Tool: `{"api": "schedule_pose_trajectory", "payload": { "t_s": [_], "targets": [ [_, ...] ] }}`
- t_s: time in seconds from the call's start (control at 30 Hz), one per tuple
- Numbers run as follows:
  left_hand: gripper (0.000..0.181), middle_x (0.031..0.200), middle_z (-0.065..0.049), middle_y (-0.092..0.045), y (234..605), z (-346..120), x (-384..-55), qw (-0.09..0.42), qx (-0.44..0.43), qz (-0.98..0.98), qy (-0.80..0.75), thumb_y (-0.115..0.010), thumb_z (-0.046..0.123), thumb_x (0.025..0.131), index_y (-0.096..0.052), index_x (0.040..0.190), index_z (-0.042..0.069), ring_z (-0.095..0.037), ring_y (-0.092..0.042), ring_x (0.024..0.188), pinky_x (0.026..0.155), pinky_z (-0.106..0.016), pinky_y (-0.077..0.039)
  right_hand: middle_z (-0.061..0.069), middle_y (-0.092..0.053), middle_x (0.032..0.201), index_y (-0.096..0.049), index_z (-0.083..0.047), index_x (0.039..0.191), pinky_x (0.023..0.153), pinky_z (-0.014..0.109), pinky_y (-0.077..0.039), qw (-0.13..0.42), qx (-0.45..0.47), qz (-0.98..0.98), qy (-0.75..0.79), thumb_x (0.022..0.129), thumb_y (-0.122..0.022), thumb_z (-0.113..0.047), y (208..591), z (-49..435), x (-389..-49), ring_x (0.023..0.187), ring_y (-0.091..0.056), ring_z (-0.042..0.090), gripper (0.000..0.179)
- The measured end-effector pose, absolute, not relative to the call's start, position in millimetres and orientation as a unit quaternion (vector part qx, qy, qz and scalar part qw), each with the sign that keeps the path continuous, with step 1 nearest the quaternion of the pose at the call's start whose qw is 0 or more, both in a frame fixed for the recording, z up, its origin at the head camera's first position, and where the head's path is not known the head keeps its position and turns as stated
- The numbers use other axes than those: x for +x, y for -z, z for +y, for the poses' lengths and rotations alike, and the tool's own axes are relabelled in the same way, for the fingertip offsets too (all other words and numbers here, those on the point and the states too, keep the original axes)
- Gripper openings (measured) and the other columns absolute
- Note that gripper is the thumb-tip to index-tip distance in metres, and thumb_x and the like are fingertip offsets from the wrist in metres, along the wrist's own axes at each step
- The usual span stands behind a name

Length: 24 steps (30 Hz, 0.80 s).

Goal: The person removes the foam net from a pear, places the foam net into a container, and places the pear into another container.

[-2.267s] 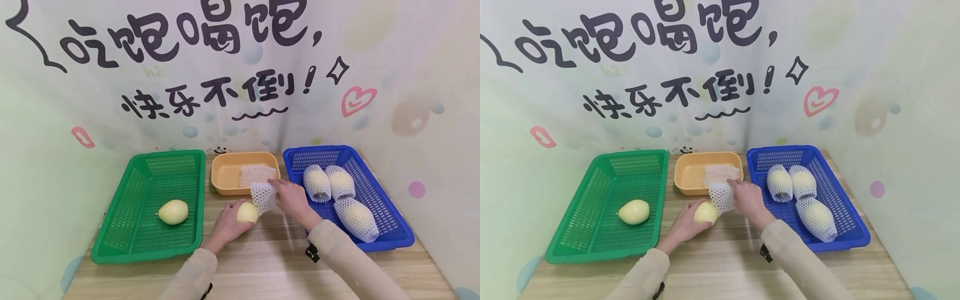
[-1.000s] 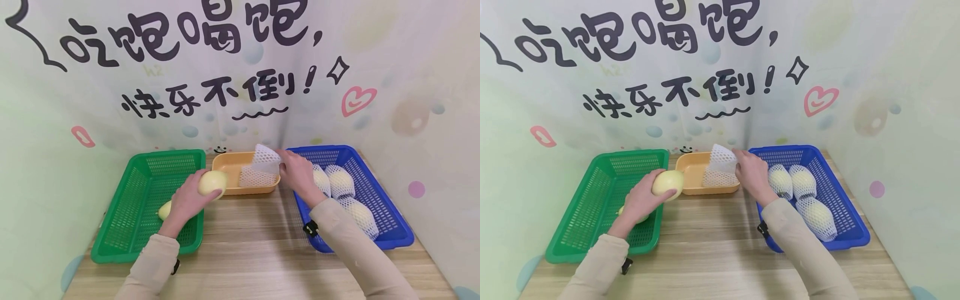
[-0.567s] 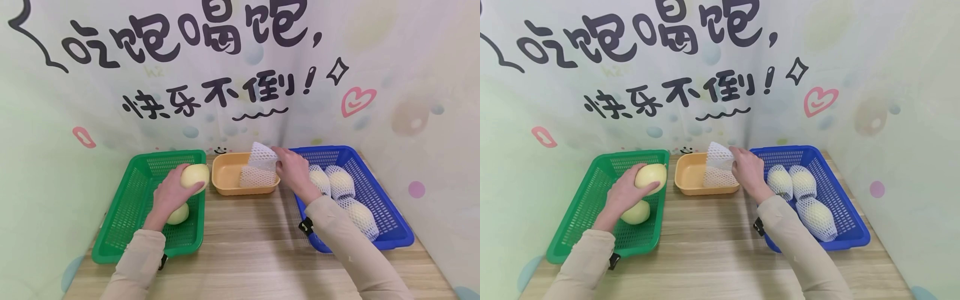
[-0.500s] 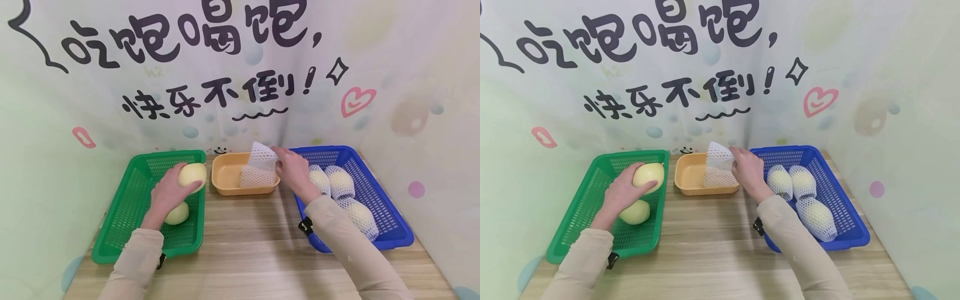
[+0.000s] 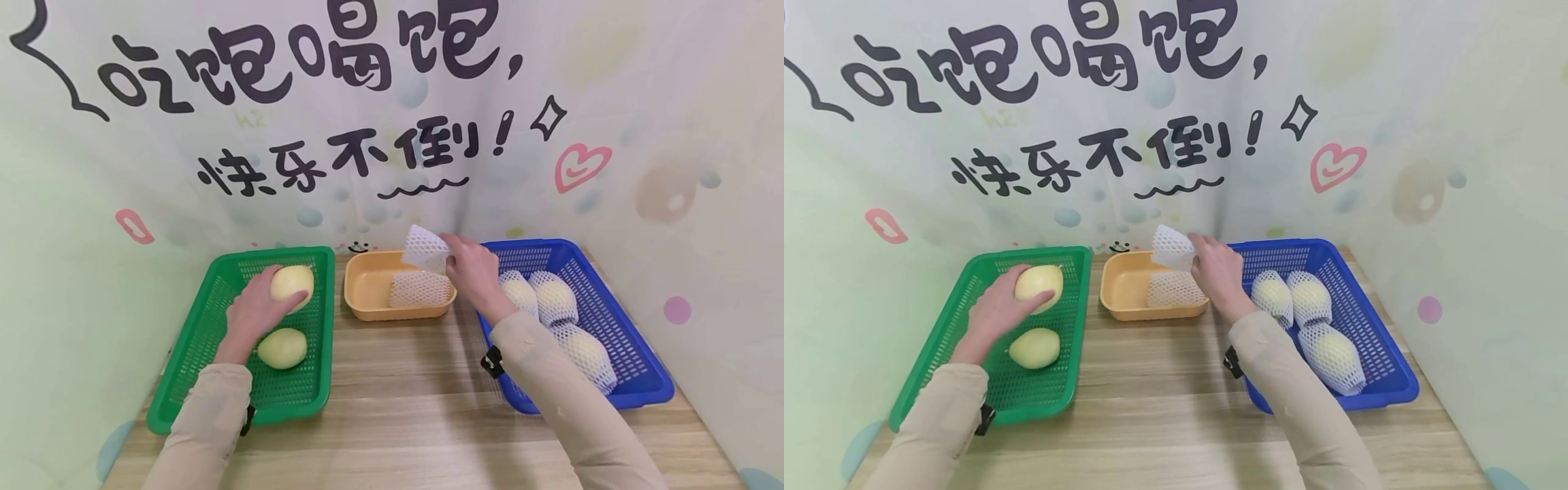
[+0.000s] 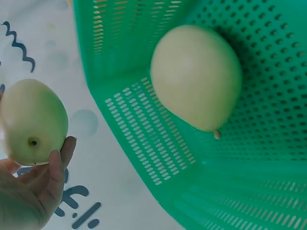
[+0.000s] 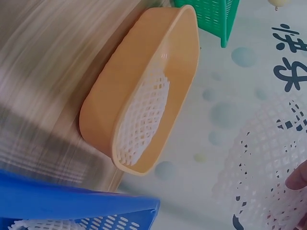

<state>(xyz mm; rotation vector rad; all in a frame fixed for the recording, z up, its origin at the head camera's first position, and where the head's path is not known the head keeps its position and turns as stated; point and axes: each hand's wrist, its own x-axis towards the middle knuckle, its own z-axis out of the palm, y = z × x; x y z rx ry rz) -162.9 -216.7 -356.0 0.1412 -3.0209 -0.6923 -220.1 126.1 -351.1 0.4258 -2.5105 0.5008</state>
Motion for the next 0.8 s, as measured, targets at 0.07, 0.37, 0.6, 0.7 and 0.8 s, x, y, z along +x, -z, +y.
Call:
{"api": "schedule_pose_trajectory", "payload": {
  "t_s": [0.07, 0.37, 0.6, 0.7, 0.8],
  "targets": [
    [0.083, 0.124, -0.021, -0.040, 358, -222, -163, 0.012, 0.051, -0.974, 0.219, -0.049, 0.064, 0.075, -0.031, 0.135, 0.011, -0.042, -0.045, 0.099, 0.066, -0.057, -0.038, 0.007, -0.064, 0.095, -0.062, -0.013, 0.110, 0.043, 0.043, -0.039, 0.269, 0.157, -0.932, -0.186, 0.072, -0.051, 0.002, 351, 124, -222, 0.061, -0.056, 0.031, 0.043],
    [0.085, 0.124, -0.026, -0.037, 369, -246, -168, -0.017, 0.056, -0.976, 0.208, -0.048, 0.063, 0.076, -0.026, 0.136, 0.006, -0.047, -0.042, 0.100, 0.068, -0.061, -0.035, 0.007, -0.063, 0.101, -0.062, -0.011, 0.111, 0.042, 0.040, -0.040, 0.262, 0.160, -0.934, -0.184, 0.072, -0.052, 0.003, 354, 115, -228, 0.065, -0.057, 0.029, 0.043],
    [0.083, 0.119, -0.028, -0.038, 374, -256, -168, -0.032, 0.062, -0.976, 0.209, -0.050, 0.059, 0.078, -0.026, 0.135, 0.003, -0.047, -0.044, 0.098, 0.067, -0.058, -0.036, 0.008, -0.061, 0.106, -0.060, -0.009, 0.113, 0.047, 0.040, -0.043, 0.242, 0.166, -0.937, -0.191, 0.073, -0.052, 0.004, 358, 108, -230, 0.075, -0.059, 0.031, 0.043],
    [0.083, 0.117, -0.029, -0.039, 377, -259, -169, -0.040, 0.064, -0.974, 0.211, -0.050, 0.059, 0.078, -0.026, 0.135, 0.002, -0.047, -0.044, 0.097, 0.068, -0.059, -0.036, 0.008, -0.060, 0.107, -0.060, -0.008, 0.114, 0.049, 0.041, -0.044, 0.234, 0.166, -0.938, -0.195, 0.073, -0.052, 0.004, 360, 106, -231, 0.080, -0.058, 0.031, 0.043],
    [0.084, 0.117, -0.029, -0.038, 379, -263, -170, -0.048, 0.070, -0.973, 0.215, -0.051, 0.058, 0.078, -0.025, 0.135, 0.002, -0.047, -0.044, 0.097, 0.068, -0.059, -0.035, 0.008, -0.060, 0.108, -0.060, -0.008, 0.114, 0.050, 0.041, -0.045, 0.229, 0.164, -0.939, -0.198, 0.074, -0.051, 0.005, 362, 104, -233, 0.082, -0.058, 0.031, 0.043]
  ]
}}
